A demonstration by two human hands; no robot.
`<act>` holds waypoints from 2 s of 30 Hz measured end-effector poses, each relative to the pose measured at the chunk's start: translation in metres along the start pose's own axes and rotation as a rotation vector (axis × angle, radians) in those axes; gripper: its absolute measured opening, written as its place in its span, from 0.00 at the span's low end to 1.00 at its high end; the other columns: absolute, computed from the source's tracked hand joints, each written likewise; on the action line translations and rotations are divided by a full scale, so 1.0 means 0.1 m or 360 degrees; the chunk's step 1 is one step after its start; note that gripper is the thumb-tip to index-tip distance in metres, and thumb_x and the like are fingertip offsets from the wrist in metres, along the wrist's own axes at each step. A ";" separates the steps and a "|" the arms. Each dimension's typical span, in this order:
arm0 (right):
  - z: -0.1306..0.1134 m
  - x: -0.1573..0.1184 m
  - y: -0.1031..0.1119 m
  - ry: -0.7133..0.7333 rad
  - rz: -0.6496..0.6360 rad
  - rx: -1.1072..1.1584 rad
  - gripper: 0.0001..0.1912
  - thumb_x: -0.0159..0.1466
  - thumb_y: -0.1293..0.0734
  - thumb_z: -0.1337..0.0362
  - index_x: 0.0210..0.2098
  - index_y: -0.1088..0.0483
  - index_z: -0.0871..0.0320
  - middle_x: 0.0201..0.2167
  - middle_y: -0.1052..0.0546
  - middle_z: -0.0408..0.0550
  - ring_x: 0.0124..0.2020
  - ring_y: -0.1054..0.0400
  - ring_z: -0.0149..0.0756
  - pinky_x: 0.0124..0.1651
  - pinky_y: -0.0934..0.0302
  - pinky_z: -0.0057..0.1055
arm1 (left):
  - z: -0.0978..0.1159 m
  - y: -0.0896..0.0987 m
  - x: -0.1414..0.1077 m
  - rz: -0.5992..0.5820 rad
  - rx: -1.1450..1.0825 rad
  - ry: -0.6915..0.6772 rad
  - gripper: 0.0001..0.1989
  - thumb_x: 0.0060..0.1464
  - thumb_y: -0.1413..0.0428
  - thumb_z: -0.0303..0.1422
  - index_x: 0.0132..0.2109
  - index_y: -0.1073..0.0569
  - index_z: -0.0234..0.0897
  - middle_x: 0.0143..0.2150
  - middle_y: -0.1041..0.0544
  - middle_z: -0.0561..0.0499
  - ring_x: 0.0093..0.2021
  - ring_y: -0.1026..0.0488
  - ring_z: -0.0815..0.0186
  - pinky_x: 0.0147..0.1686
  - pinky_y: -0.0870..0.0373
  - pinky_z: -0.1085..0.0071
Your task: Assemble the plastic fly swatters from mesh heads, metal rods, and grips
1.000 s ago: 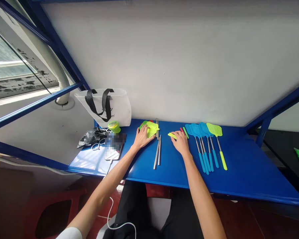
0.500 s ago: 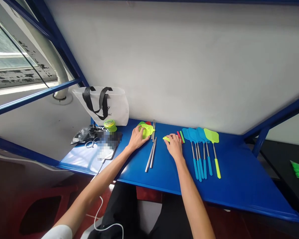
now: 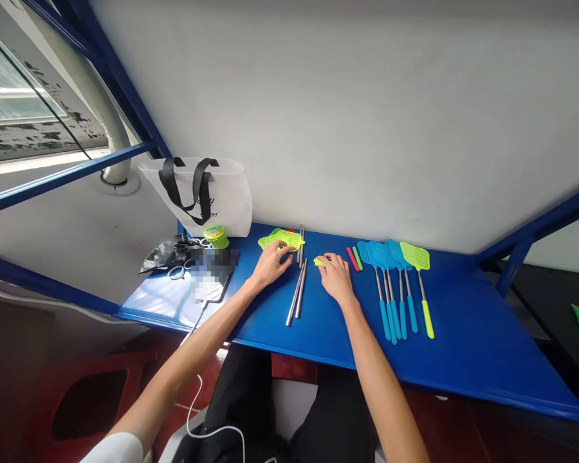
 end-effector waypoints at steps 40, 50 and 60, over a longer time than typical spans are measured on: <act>0.29 0.01 0.15 -0.0202 0.0141 -0.0016 0.19 0.81 0.43 0.48 0.57 0.26 0.49 0.48 0.17 0.54 0.45 0.22 0.51 0.42 0.38 0.41 | -0.13 -0.24 0.03 0.0256 -0.2356 0.0750 0.29 0.67 0.42 0.63 0.39 0.37 0.43 0.21 0.35 0.60 0.17 0.41 0.72 0.19 0.44 0.76; 0.17 0.02 0.31 -0.0201 0.0271 0.0128 0.24 0.81 0.43 0.47 0.53 0.20 0.52 0.45 0.17 0.56 0.44 0.23 0.51 0.47 0.35 0.43 | -0.46 -0.17 -0.03 0.0641 -0.2480 0.0851 0.26 0.69 0.40 0.59 0.42 0.37 0.43 0.25 0.28 0.58 0.19 0.31 0.70 0.20 0.35 0.74; -0.44 -0.04 0.55 0.0149 0.0183 0.0769 0.21 0.78 0.36 0.44 0.52 0.19 0.52 0.46 0.16 0.54 0.44 0.22 0.48 0.48 0.28 0.41 | -0.50 -0.21 -0.10 0.0769 -0.2391 0.0865 0.28 0.68 0.42 0.63 0.44 0.38 0.43 0.26 0.27 0.59 0.20 0.30 0.69 0.21 0.32 0.74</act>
Point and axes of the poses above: each hand's wrist, its own x-axis towards the middle knuckle, its own y-axis out of the back of the hand, z = x × y, the point moved 9 cm from there along x, towards the middle knuckle
